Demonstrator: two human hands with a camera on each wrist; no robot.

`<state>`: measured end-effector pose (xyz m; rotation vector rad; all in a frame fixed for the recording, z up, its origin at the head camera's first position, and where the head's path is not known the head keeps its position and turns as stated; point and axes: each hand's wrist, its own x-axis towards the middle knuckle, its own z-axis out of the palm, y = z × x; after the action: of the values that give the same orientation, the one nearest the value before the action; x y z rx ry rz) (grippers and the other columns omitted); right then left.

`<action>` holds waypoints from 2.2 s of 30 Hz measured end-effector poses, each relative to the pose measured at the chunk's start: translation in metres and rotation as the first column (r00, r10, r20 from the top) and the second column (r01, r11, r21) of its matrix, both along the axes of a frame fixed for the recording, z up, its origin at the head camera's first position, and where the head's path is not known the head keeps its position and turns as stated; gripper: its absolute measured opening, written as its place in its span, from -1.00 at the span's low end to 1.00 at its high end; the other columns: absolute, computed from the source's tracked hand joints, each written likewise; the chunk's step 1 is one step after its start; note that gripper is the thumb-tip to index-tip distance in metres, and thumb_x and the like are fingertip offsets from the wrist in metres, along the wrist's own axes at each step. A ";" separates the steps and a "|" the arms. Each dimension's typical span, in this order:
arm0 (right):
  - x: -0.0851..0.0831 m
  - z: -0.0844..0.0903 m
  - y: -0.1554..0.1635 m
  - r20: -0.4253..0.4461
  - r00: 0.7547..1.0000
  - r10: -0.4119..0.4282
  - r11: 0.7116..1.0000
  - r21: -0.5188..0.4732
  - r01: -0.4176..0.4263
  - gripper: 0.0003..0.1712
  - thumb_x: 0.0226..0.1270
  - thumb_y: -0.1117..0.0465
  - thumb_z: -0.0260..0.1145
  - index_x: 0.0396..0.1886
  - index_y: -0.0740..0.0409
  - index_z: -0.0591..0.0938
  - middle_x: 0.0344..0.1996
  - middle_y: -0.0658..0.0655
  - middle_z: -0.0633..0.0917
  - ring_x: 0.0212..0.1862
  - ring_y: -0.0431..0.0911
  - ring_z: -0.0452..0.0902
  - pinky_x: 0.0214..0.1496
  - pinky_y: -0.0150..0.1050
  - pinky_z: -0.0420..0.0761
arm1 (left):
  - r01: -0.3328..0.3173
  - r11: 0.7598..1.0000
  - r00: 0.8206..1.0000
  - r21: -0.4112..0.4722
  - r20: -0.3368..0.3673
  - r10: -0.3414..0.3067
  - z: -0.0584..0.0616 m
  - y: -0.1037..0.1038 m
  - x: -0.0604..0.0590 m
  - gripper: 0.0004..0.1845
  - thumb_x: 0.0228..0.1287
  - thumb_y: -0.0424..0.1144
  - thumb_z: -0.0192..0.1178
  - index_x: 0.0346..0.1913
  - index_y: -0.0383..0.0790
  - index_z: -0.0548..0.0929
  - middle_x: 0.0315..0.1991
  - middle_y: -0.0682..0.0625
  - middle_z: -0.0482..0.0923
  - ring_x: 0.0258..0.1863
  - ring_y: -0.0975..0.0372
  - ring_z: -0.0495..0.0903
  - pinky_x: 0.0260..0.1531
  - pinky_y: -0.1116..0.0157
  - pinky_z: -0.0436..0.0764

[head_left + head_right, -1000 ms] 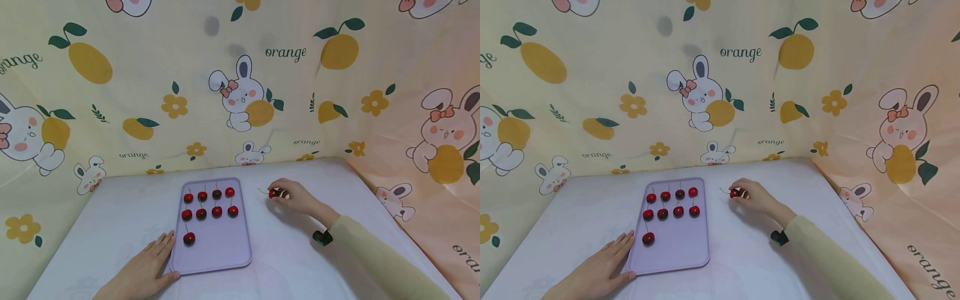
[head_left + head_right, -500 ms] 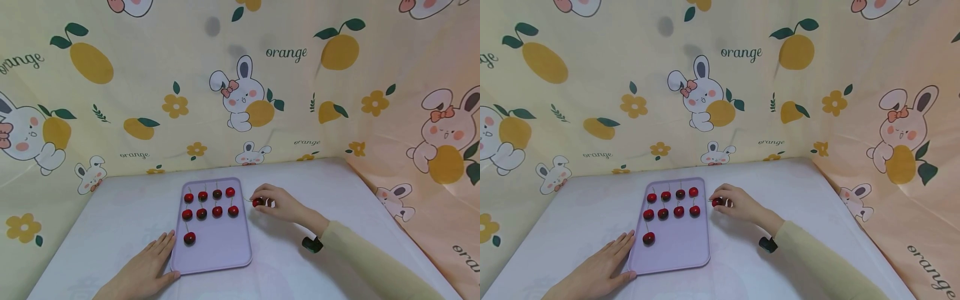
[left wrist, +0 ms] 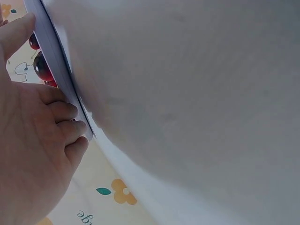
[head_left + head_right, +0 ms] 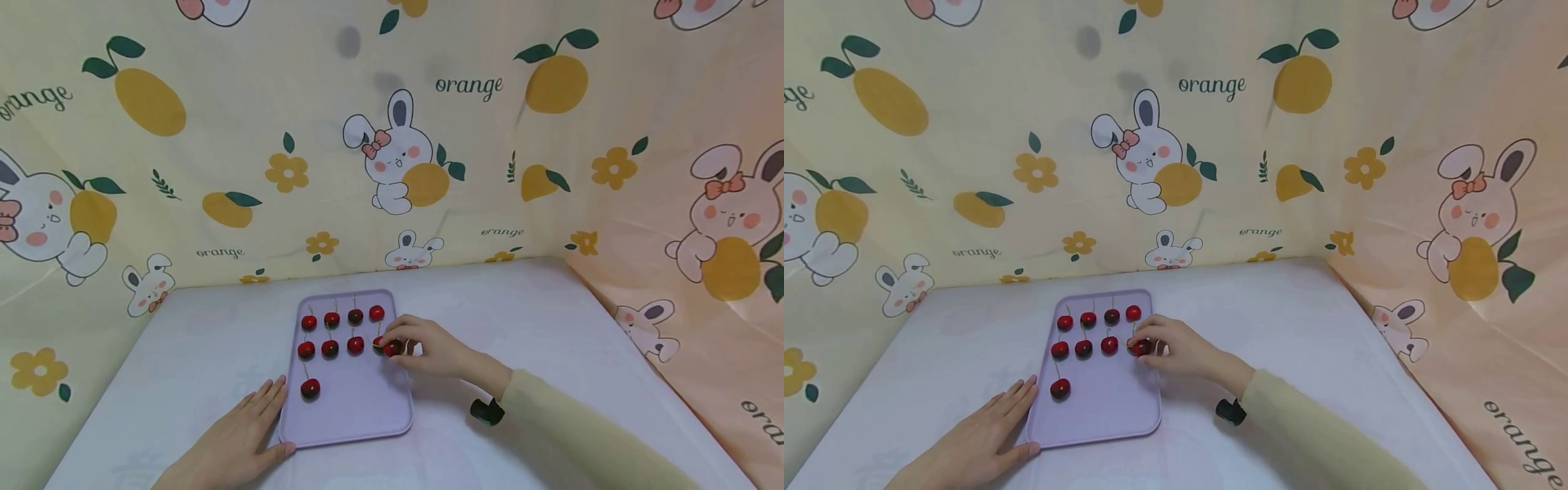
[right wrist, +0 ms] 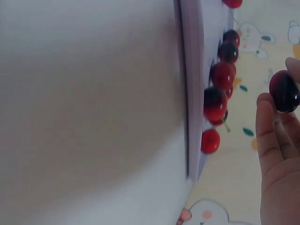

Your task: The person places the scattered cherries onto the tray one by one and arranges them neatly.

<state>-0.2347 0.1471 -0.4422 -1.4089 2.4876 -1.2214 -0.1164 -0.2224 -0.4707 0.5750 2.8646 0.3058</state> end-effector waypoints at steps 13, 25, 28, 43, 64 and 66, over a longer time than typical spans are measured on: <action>0.008 -0.012 -0.035 0.025 0.995 0.098 0.993 0.067 -0.100 -0.52 0.28 0.49 0.39 0.20 0.18 0.69 0.18 0.11 0.62 0.00 -0.20 0.57 -0.07 -0.39 0.70 | 0.002 1.000 1.000 0.009 0.023 -0.002 0.002 0.000 0.000 0.10 0.31 0.46 0.14 0.56 -0.42 0.29 0.60 -0.24 0.20 0.58 -0.15 0.16 0.52 -0.16 0.22; 0.015 -0.020 -0.061 0.074 0.992 0.101 0.980 0.164 -0.112 -0.51 0.34 0.44 0.39 0.25 0.11 0.68 0.23 0.03 0.62 0.05 -0.28 0.55 -0.01 -0.49 0.64 | -0.016 1.000 0.999 -0.001 0.034 0.016 0.001 0.001 0.000 0.11 0.28 0.48 0.14 0.57 -0.38 0.29 0.60 -0.22 0.20 0.59 -0.13 0.15 0.53 -0.16 0.20; 0.017 -0.020 -0.066 0.079 0.992 0.097 0.977 0.182 -0.110 -0.52 0.36 0.42 0.38 0.26 0.10 0.68 0.22 0.02 0.62 0.03 -0.29 0.55 0.00 -0.51 0.63 | -0.019 1.000 0.999 -0.009 0.041 0.020 0.000 0.001 -0.001 0.12 0.28 0.50 0.13 0.57 -0.37 0.28 0.61 -0.22 0.19 0.60 -0.13 0.14 0.53 -0.16 0.20; 0.017 -0.024 -0.081 -0.017 0.999 0.043 0.955 0.293 -0.037 -0.56 0.36 0.14 0.51 0.22 -0.02 0.71 0.09 -0.07 0.65 -0.03 -0.33 0.52 0.04 -0.55 0.53 | -0.019 1.000 0.999 -0.003 0.047 0.019 0.001 0.001 -0.001 0.11 0.30 0.48 0.13 0.58 -0.38 0.27 0.61 -0.22 0.18 0.60 -0.14 0.13 0.54 -0.16 0.19; 0.012 -0.024 -0.097 0.002 0.999 -0.035 0.935 0.354 0.032 -0.56 0.20 -0.01 0.62 0.05 -0.05 0.77 -0.14 -0.18 0.65 -0.21 -0.36 0.51 -0.13 -0.57 0.52 | 0.003 1.000 1.000 0.011 -0.001 -0.003 0.002 0.000 0.002 0.09 0.31 0.46 0.13 0.55 -0.42 0.29 0.59 -0.25 0.20 0.58 -0.15 0.18 0.51 -0.15 0.24; 0.012 -0.025 -0.097 0.003 0.999 -0.047 0.935 0.351 0.042 -0.57 0.19 -0.01 0.63 0.04 -0.05 0.77 -0.15 -0.18 0.65 -0.22 -0.36 0.51 -0.15 -0.57 0.52 | 0.007 1.000 1.000 0.013 0.000 -0.007 0.003 0.000 0.002 0.09 0.32 0.46 0.13 0.55 -0.42 0.29 0.59 -0.25 0.20 0.58 -0.16 0.18 0.51 -0.17 0.24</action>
<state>-0.2230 0.0499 -0.4669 -1.2541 2.5746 -0.7321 -0.1145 -0.2229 -0.4682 0.5870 2.8620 0.3242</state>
